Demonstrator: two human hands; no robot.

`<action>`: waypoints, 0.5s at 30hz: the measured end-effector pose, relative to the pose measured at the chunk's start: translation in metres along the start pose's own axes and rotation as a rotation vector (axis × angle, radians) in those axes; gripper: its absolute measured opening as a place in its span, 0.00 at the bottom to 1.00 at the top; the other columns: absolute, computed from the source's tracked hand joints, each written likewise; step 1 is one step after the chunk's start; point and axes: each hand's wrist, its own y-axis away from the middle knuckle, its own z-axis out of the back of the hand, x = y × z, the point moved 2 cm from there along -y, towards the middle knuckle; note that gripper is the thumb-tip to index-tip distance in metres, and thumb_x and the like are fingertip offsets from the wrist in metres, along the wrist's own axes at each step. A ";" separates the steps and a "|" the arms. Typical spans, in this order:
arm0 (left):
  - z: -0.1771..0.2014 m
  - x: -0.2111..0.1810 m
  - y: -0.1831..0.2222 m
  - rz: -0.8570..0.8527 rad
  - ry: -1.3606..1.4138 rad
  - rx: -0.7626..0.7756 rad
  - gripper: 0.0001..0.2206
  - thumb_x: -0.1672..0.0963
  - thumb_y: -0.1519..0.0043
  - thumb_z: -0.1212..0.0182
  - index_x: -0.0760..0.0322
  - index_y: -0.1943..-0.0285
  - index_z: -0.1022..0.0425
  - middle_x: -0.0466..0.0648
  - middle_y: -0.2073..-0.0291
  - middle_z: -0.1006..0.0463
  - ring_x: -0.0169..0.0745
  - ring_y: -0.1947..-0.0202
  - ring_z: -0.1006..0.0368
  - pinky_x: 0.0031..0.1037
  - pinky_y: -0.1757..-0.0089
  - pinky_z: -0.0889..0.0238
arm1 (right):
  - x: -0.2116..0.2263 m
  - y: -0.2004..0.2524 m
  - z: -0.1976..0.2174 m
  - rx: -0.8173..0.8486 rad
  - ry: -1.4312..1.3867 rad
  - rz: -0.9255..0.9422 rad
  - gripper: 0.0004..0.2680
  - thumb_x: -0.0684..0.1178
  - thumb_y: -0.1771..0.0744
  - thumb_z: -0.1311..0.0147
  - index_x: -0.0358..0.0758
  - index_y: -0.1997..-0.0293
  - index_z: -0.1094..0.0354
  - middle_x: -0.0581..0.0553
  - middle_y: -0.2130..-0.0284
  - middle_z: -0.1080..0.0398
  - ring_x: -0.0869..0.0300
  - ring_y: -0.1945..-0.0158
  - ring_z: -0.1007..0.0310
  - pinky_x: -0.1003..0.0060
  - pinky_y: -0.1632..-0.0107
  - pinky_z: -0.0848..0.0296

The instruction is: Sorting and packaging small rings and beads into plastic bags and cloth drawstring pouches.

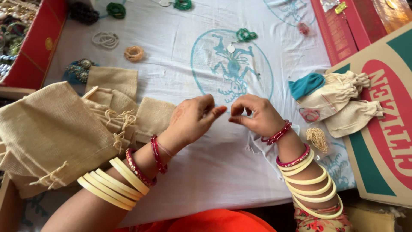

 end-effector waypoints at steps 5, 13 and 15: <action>-0.006 0.006 -0.006 0.026 0.356 0.012 0.19 0.45 0.37 0.41 0.63 0.55 0.25 0.46 0.76 0.22 0.37 0.74 0.25 0.31 0.68 0.32 | -0.009 0.006 0.000 -0.210 -0.221 0.016 0.04 0.40 0.35 0.34 0.38 0.62 0.27 0.49 0.67 0.23 0.65 0.67 0.28 0.69 0.61 0.30; -0.023 0.025 -0.010 -0.085 0.336 -0.012 0.13 0.49 0.37 0.37 0.54 0.52 0.16 0.43 0.68 0.15 0.25 0.69 0.21 0.26 0.65 0.29 | 0.008 0.003 -0.005 -0.239 -0.071 0.108 0.07 0.39 0.34 0.37 0.38 0.52 0.27 0.47 0.62 0.24 0.63 0.60 0.21 0.68 0.58 0.25; -0.019 0.020 -0.009 -0.020 0.278 -0.032 0.12 0.49 0.40 0.35 0.55 0.55 0.15 0.44 0.70 0.15 0.28 0.72 0.23 0.27 0.66 0.30 | 0.016 0.001 -0.003 -0.252 -0.045 0.143 0.09 0.39 0.35 0.36 0.38 0.52 0.27 0.46 0.60 0.23 0.61 0.58 0.22 0.67 0.58 0.26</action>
